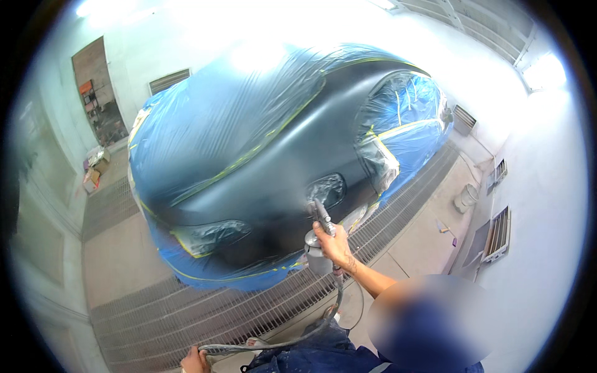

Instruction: The person uses a spray gun to apply dark paint to the rear and side panels of a car in a paint booth. The car is masked with blue plastic and yellow tape. The person moves around the vehicle to cover the exposed surfaces.

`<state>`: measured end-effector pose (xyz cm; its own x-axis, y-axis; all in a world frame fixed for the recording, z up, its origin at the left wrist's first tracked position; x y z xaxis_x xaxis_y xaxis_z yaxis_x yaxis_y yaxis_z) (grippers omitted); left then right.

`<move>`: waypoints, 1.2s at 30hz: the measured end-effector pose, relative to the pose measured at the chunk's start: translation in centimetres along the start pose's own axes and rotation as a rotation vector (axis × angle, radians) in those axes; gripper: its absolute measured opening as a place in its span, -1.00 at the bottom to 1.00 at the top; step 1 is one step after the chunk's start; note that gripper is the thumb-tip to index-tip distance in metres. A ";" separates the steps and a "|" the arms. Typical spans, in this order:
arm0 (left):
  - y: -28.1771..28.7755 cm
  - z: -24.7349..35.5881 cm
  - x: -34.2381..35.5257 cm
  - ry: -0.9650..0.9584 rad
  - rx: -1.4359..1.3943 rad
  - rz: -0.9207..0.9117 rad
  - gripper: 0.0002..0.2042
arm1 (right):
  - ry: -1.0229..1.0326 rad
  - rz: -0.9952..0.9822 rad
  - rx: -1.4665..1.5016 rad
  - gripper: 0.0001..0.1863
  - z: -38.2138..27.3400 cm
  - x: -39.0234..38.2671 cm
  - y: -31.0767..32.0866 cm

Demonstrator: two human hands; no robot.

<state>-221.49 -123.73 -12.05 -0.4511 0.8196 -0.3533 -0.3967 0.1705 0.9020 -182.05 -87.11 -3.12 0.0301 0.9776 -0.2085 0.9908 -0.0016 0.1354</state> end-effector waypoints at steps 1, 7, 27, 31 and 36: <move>0.3 -2.0 -0.2 0.021 0.002 0.015 -0.57 | -0.002 -0.035 -0.001 -0.52 -0.5 -1.2 -2.4; -7.8 -17.5 3.1 0.078 -0.014 0.301 -0.76 | -0.041 -0.169 0.053 -0.54 -1.9 -6.9 -14.1; -0.8 -17.7 -4.1 0.291 0.038 -0.053 -0.53 | 0.005 -0.637 0.069 -0.61 -6.7 -5.0 -27.4; 5.5 -7.6 -1.5 0.240 0.001 -0.111 -0.57 | -0.055 -0.523 0.121 -0.63 -7.8 -2.7 -19.3; 3.8 -3.4 0.7 -0.098 0.064 0.047 -0.64 | -0.116 -0.390 0.158 -0.54 -6.9 1.2 -8.8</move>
<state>-225.99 -124.36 -9.65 -0.3866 0.8763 -0.2875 -0.3242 0.1627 0.9319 -191.69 -84.45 2.12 -0.3445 0.8814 -0.3233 0.9388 0.3217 -0.1232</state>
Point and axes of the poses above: each hand's wrist, its own x-axis towards the middle knuckle, its own y-axis out of the back of the hand, z = x × y, the point moved 2 cm from there along x, towards the middle knuckle, and after that the axes turned 1 degree about y, right-handed, at the moved point
